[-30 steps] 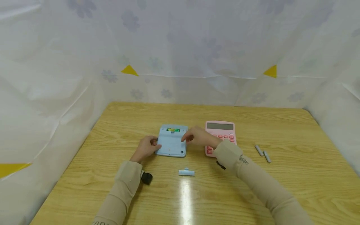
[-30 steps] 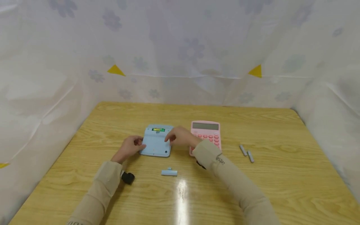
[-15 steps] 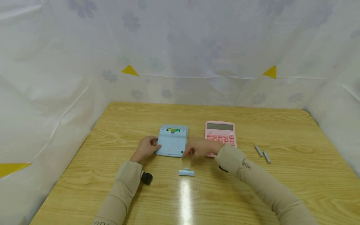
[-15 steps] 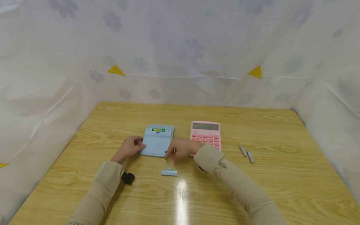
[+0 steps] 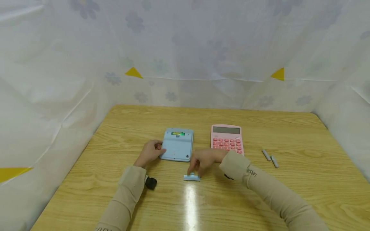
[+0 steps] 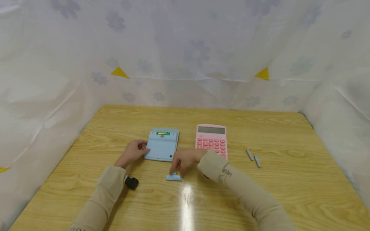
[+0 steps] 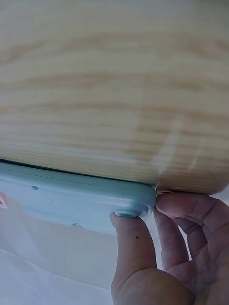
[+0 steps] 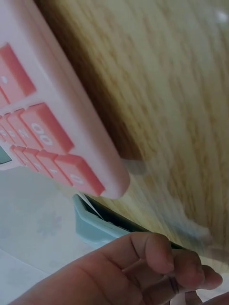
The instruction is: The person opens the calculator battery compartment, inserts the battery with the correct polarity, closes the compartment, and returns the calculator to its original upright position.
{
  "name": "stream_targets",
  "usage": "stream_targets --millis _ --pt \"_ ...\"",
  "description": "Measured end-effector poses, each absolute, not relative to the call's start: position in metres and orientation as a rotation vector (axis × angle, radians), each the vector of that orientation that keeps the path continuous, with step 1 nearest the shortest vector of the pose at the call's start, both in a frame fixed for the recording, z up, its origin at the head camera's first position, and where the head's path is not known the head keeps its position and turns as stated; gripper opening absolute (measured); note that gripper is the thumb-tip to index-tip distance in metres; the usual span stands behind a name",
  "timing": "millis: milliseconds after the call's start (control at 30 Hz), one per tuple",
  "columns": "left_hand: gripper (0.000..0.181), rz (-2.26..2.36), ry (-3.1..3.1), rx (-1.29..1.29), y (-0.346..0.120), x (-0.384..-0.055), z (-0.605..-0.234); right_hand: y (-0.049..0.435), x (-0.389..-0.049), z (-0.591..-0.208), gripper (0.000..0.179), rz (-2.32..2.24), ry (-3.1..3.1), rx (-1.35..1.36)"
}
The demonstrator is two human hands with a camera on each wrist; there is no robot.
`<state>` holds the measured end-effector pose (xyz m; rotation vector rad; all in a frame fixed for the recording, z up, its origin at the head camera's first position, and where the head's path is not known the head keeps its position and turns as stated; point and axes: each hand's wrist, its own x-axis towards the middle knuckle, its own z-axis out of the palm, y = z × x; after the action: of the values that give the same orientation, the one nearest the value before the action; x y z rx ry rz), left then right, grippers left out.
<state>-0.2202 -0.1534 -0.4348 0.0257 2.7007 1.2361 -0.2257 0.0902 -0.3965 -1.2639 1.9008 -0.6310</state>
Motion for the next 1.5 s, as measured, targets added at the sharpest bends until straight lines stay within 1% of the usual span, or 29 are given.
stream_targets --millis 267,567,1000,1333,1500 --pt "0.039 1.247 2.688 0.01 -0.152 -0.219 -0.434 0.086 -0.223 -0.402 0.024 -0.606 1.948 -1.186" --pt "0.039 1.264 2.671 0.008 -0.154 -0.218 -0.436 0.084 -0.223 -0.407 0.017 -0.576 1.994 -1.274" --pt "0.039 1.261 2.69 0.019 -0.153 -0.218 -0.434 0.086 -0.224 -0.408 0.012 -0.58 2.069 -1.273" --pt "0.04 1.261 2.692 0.029 -0.153 -0.218 -0.435 0.091 -0.231 -0.406 0.012 -0.663 2.15 -1.314" --pt "0.039 1.262 2.699 0.031 -0.153 -0.219 -0.435 0.092 -0.233 -0.4 0.014 -0.693 2.197 -1.248"
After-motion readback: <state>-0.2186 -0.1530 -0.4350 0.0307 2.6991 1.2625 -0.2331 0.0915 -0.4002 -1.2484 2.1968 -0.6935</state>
